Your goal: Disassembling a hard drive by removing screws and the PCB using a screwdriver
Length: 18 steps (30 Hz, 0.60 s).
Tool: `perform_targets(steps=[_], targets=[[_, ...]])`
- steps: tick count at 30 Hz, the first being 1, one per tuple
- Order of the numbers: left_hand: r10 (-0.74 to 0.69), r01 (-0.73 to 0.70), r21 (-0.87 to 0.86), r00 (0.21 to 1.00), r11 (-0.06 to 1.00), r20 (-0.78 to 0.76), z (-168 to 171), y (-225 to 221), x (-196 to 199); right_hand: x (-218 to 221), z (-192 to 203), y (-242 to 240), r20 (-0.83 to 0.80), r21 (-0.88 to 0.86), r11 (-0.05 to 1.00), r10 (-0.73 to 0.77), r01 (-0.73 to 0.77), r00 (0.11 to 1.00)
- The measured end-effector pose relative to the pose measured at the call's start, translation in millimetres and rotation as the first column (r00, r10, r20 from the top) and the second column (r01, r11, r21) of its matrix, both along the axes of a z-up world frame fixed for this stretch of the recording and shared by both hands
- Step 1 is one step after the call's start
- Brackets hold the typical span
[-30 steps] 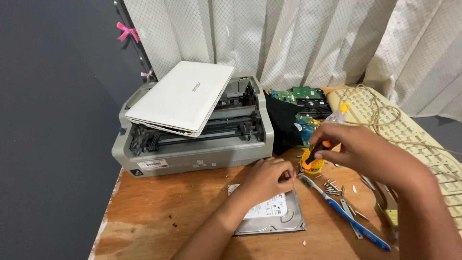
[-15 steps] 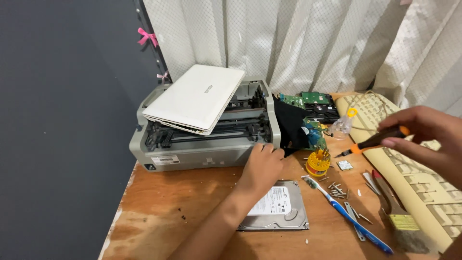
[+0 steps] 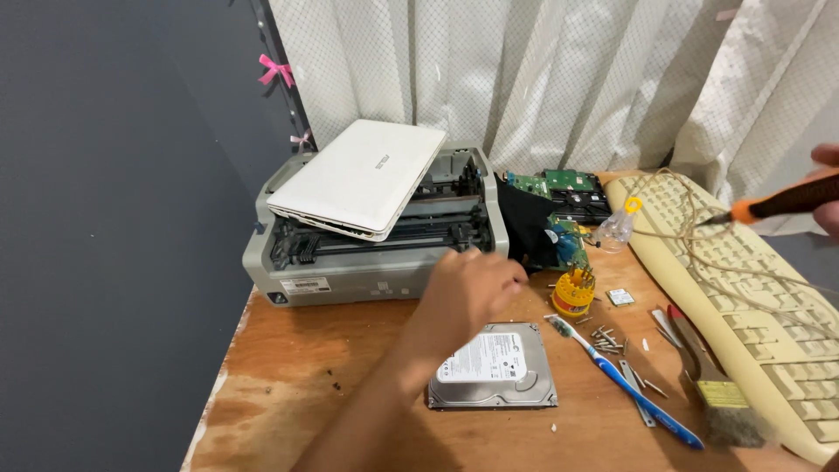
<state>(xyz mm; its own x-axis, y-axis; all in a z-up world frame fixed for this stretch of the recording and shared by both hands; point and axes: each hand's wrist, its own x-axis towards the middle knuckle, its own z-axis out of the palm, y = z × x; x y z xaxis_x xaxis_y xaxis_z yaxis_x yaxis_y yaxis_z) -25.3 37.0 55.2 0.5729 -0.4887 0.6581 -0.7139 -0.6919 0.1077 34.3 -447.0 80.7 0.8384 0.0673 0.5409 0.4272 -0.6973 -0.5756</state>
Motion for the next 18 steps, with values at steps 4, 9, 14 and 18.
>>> perform_targets(steps=[4, 9, 14, 18], targets=[[-0.301, 0.318, -0.037, 0.846, 0.947, -0.440, -30, 0, -23, -94, 30, 164, 0.074, 0.256, 0.951, 0.157, -0.171, 0.985], [-0.352, 0.373, -0.016, 0.860, 0.928, -0.370, -72, 1, -31, -123, -36, 235, -0.311, 0.559, 0.829, 0.247, -0.034, 0.918], [-0.369, 0.406, 0.021, 0.849, 0.914, -0.377, -71, 0, -32, -120, -87, 222, -0.285, 0.677, 0.733, 0.341, -0.064, 0.896], [-0.354, 0.393, 0.028, 0.856, 0.919, -0.376, -76, -1, -32, -117, -95, 220, -0.262, 0.641, 0.753, 0.393, -0.145, 0.882]])
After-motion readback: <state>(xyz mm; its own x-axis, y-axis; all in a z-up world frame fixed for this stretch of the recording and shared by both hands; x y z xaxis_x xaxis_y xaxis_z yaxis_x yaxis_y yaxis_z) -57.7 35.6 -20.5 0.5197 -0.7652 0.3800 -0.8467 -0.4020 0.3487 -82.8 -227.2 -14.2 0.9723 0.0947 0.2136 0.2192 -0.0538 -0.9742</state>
